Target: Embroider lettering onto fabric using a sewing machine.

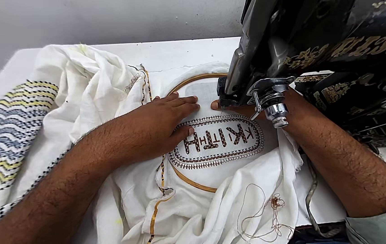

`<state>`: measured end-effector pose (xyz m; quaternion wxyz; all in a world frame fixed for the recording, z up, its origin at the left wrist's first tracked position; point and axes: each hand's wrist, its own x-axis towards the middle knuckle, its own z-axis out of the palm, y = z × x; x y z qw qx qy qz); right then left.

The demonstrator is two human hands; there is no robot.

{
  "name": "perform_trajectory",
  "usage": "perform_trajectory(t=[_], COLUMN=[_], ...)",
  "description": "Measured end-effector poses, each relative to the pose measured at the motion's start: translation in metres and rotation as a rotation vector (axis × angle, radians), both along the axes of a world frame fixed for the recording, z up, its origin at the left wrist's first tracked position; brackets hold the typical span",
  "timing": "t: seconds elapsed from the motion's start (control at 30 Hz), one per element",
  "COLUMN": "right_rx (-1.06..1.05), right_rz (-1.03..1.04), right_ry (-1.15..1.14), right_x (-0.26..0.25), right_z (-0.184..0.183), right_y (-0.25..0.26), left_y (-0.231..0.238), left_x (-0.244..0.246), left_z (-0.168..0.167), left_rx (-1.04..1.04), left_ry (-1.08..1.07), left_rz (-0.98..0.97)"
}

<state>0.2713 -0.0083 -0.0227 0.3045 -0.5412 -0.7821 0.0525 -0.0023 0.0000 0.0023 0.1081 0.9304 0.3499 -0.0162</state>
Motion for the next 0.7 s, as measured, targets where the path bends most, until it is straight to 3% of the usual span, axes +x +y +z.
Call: perform_trajectory(t=[0.07,0.1,0.17,0.27,0.57,0.63,0.7], right_rx=[0.348,0.389,0.263,0.162,0.21,0.174,0.069], right_rz=[0.053,0.068,0.051,0.03,0.05,0.023,-0.004], right_ry=[0.078,0.089,0.04,0.036,0.055,0.029,0.027], right_x=[0.021,0.03,0.041,0.042,0.04,0.025,0.001], right_z=[-0.075,-0.102,-0.115,-0.111,-0.111,-0.082,-0.019], right_y=[0.046,0.065,0.073,0.07,0.072,0.053,0.007], left_y=[0.0,0.0,0.0,0.001,0.001,0.002,0.001], left_x=[0.0,0.0,0.0,0.0,0.0,0.0,0.0], left_z=[0.0,0.0,0.0,-0.001,-0.002,-0.002,-0.001], left_rx=[-0.001,-0.003,-0.008,-0.012,-0.003,-0.008,-0.004], left_ry=[0.006,0.005,0.008,0.007,-0.01,-0.007,-0.007], left_rz=[-0.001,0.0,0.003,0.002,0.0,0.007,0.01])
